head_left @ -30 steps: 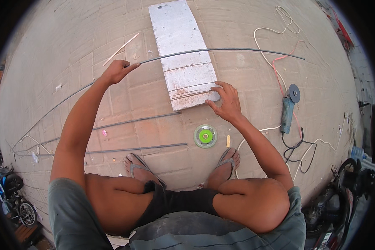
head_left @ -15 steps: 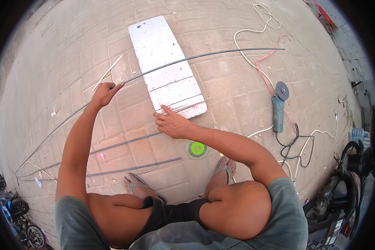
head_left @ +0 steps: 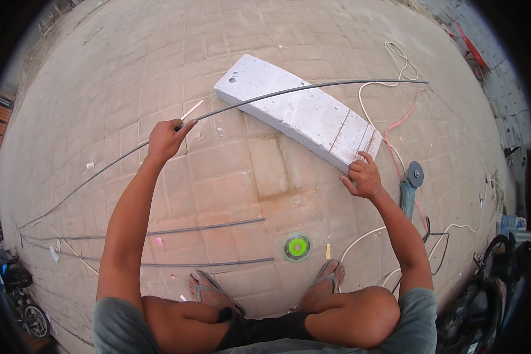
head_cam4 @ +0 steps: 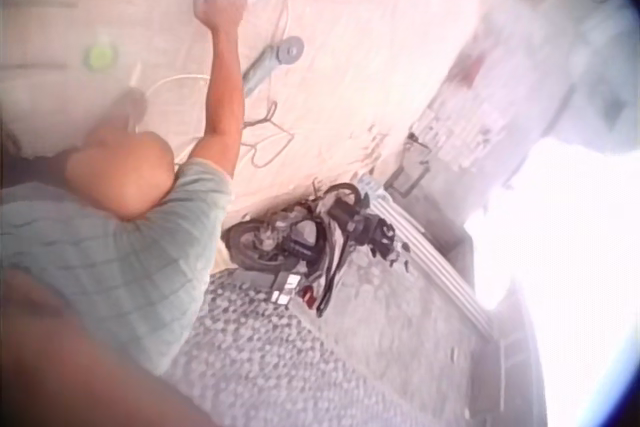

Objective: The person cuts a metal rod using an angle grinder while holding the rod against a concrete block by hand and foot.

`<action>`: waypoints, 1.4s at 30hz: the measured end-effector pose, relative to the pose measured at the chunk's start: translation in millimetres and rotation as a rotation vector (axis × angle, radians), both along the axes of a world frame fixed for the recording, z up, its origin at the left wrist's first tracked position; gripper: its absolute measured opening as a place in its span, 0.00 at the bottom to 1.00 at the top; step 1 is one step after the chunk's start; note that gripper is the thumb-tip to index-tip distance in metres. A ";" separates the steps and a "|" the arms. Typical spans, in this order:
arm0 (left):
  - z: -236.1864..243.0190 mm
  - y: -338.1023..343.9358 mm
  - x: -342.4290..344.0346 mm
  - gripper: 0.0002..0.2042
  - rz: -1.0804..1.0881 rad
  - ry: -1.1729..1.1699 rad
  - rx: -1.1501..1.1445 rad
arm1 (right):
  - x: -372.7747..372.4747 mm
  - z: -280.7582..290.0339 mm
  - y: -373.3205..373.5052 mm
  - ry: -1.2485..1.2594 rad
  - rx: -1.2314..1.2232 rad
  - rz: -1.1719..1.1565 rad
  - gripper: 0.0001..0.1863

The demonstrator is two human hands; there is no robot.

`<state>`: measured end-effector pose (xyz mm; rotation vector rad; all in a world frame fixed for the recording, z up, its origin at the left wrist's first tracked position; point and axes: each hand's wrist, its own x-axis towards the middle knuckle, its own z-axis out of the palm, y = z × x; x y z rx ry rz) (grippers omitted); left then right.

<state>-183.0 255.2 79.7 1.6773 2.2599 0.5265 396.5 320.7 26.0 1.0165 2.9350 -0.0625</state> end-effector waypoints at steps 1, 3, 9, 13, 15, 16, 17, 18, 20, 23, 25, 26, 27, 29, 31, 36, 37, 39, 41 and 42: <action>-1.1 1.2 2.8 0.34 0.025 -0.008 -0.015 | -19.6 4.4 16.7 0.141 0.097 -0.013 0.11; -1.6 -1.3 -5.2 0.34 0.049 0.015 -0.006 | -94.1 3.4 51.5 0.333 0.131 -0.097 0.13; 32.2 -10.1 -16.1 0.31 0.114 -0.057 0.009 | -284.9 -31.3 155.2 0.152 -0.076 -0.508 0.37; 58.5 -21.8 -8.2 0.25 0.016 -0.189 0.072 | -317.3 -36.6 232.9 0.335 -0.136 -0.826 0.45; 65.9 -32.6 -9.0 0.26 -0.015 -0.185 0.038 | -314.1 -38.7 235.9 0.324 -0.138 -0.890 0.45; 60.7 -40.2 -7.1 0.25 -0.074 -0.193 0.084 | -317.7 -40.7 230.4 0.318 -0.151 -0.901 0.45; 60.5 -44.1 -9.1 0.25 -0.092 -0.197 0.069 | -321.7 -42.7 226.9 0.389 -0.134 -0.862 0.44; 62.3 -49.6 -10.7 0.22 -0.094 -0.191 0.071 | -321.0 -43.8 218.9 0.443 -0.105 -0.825 0.42; 62.6 -46.1 -7.8 0.20 -0.093 -0.204 0.079 | -330.0 -43.6 186.7 0.418 -0.188 -0.696 0.43; 45.8 -38.2 -17.1 0.22 -0.041 -0.181 0.109 | -345.0 -44.4 120.8 0.382 -0.306 -0.448 0.44; 29.0 -30.3 -22.5 0.23 -0.070 -0.141 0.101 | -340.1 -44.3 79.8 0.453 -0.308 -0.331 0.43; 21.3 -24.3 -22.0 0.23 -0.122 -0.159 0.115 | -335.6 -44.2 66.8 0.433 -0.323 -0.290 0.43; 11.7 -21.9 -24.3 0.24 -0.105 -0.160 0.060 | -330.6 -42.7 55.1 0.426 -0.332 -0.207 0.43; -9.2 -15.4 -15.6 0.24 -0.126 -0.179 0.019 | -310.9 -51.8 30.8 0.454 -0.330 -0.088 0.42; -27.1 -15.9 -13.8 0.24 -0.127 -0.213 -0.090 | -297.6 -46.9 -3.4 0.404 -0.412 0.051 0.41; -41.7 -30.5 -27.0 0.24 -0.168 -0.210 -0.078 | -254.6 -31.9 -87.3 0.406 -0.304 0.444 0.46; -40.1 -28.5 -27.5 0.24 -0.184 -0.239 -0.079 | -246.4 -29.5 -96.4 0.395 -0.310 0.448 0.46; -37.0 -25.9 -25.4 0.25 -0.210 -0.241 -0.093 | -240.8 -25.1 -119.9 0.225 -0.280 0.785 0.47; -35.2 -24.6 -18.9 0.25 -0.194 -0.263 -0.097 | -273.0 -16.1 -131.9 0.190 -0.215 0.917 0.48; -33.9 -24.3 -20.9 0.25 -0.182 -0.281 -0.109 | -298.1 -13.6 -138.0 0.159 -0.151 1.042 0.49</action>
